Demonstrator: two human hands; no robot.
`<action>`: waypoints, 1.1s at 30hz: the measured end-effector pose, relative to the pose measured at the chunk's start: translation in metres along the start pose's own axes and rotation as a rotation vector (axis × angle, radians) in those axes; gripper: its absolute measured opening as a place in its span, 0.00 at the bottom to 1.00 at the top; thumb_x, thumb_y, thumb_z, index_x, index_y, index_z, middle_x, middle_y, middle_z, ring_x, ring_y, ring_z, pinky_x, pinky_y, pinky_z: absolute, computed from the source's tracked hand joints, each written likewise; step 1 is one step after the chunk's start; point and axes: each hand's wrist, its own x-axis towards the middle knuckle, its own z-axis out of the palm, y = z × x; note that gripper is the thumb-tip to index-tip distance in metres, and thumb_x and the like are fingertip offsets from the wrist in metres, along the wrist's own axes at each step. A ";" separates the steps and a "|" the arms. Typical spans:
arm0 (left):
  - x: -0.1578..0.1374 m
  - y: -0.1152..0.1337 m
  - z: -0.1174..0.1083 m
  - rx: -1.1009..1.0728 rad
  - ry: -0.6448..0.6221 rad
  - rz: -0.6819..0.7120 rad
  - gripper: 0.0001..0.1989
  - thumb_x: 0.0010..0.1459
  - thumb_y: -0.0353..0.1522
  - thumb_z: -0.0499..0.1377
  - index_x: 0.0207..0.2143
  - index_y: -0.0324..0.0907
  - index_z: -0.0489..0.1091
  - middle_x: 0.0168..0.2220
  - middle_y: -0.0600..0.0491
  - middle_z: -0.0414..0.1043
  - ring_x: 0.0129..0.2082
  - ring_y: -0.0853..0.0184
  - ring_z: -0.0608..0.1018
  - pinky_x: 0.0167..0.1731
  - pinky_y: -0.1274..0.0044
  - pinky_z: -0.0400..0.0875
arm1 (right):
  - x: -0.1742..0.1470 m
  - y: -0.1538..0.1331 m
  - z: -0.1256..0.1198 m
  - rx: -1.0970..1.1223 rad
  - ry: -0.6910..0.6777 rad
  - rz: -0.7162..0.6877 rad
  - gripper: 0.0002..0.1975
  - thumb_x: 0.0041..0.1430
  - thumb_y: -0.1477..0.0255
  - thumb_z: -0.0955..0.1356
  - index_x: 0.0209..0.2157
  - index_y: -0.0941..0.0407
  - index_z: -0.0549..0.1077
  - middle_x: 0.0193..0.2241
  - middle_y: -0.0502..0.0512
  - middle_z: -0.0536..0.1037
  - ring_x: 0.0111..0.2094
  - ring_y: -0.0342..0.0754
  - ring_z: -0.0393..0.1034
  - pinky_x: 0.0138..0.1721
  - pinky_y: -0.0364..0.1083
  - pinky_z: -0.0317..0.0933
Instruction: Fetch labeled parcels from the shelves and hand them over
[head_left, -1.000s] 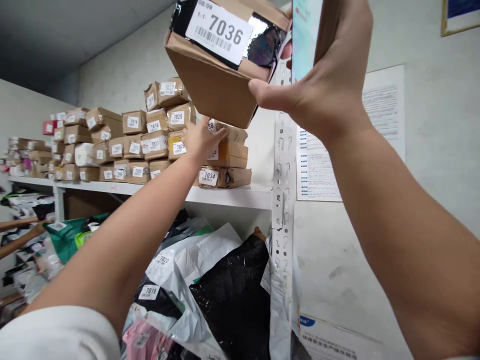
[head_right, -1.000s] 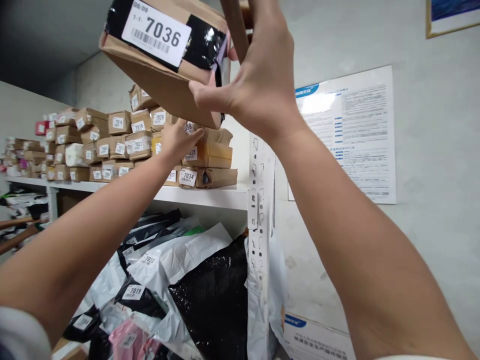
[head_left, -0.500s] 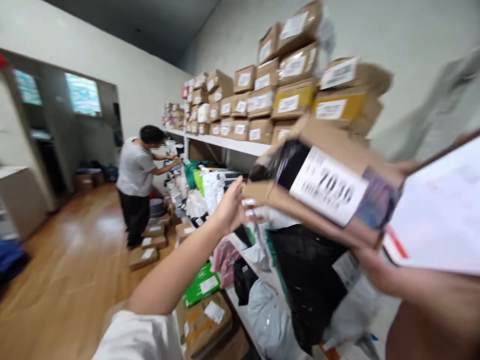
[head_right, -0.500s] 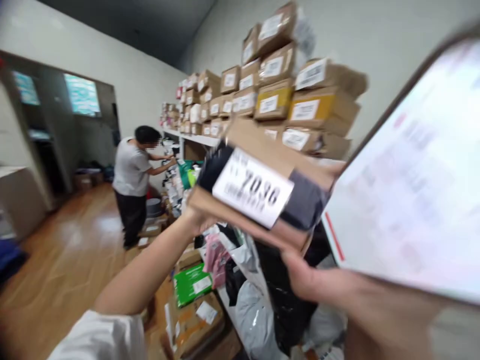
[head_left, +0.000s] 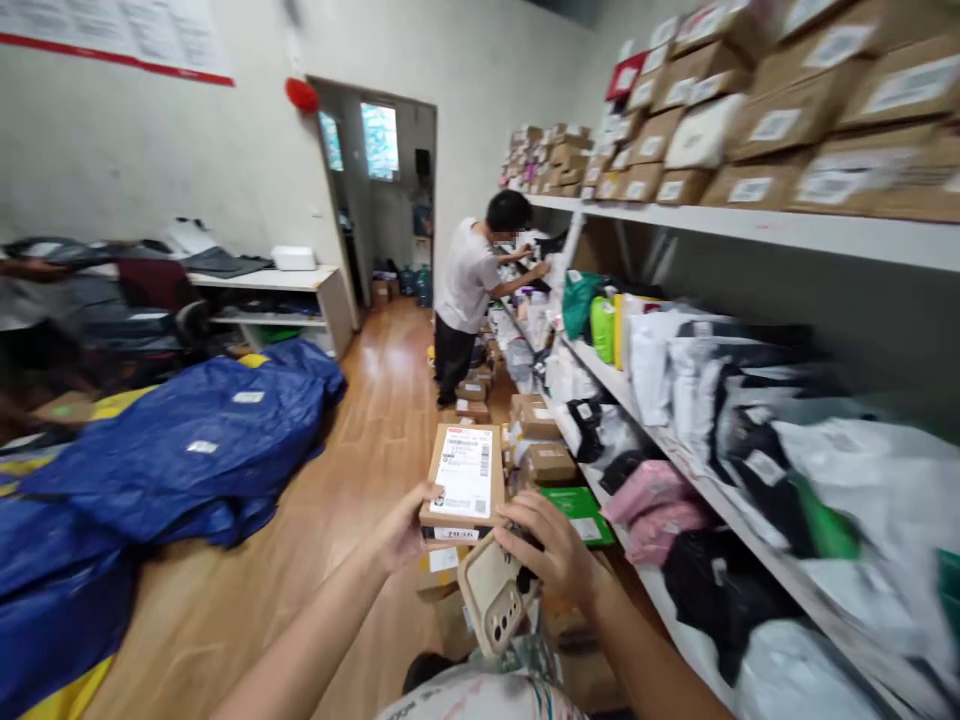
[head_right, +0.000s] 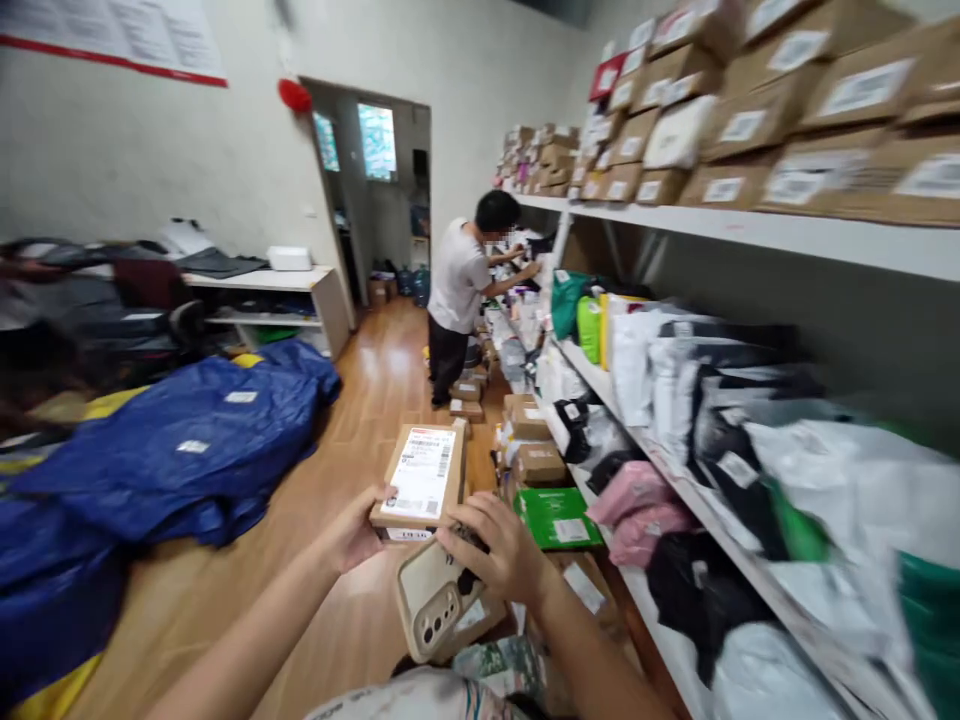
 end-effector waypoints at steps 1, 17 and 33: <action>-0.007 0.006 -0.025 0.002 0.070 0.118 0.30 0.50 0.37 0.62 0.55 0.40 0.63 0.49 0.42 0.74 0.48 0.51 0.77 0.43 0.64 0.74 | 0.014 0.000 0.027 0.114 -0.001 0.076 0.33 0.55 0.72 0.69 0.62 0.47 0.60 0.54 0.62 0.71 0.55 0.58 0.64 0.56 0.61 0.59; -0.112 0.033 -0.204 -0.142 0.674 0.772 0.42 0.43 0.30 0.63 0.62 0.45 0.55 0.57 0.49 0.68 0.61 0.52 0.64 0.59 0.66 0.61 | 0.209 -0.014 0.187 1.912 -0.206 1.385 0.41 0.52 0.39 0.58 0.53 0.57 0.69 0.46 0.68 0.79 0.39 0.58 0.78 0.41 0.57 0.71; -0.103 0.152 -0.380 -0.254 1.060 0.756 0.47 0.39 0.34 0.65 0.63 0.46 0.54 0.62 0.49 0.61 0.63 0.50 0.61 0.59 0.66 0.63 | 0.428 0.036 0.358 1.963 -0.528 0.751 0.45 0.37 0.73 0.79 0.57 0.51 0.60 0.53 0.63 0.74 0.51 0.62 0.72 0.49 0.59 0.67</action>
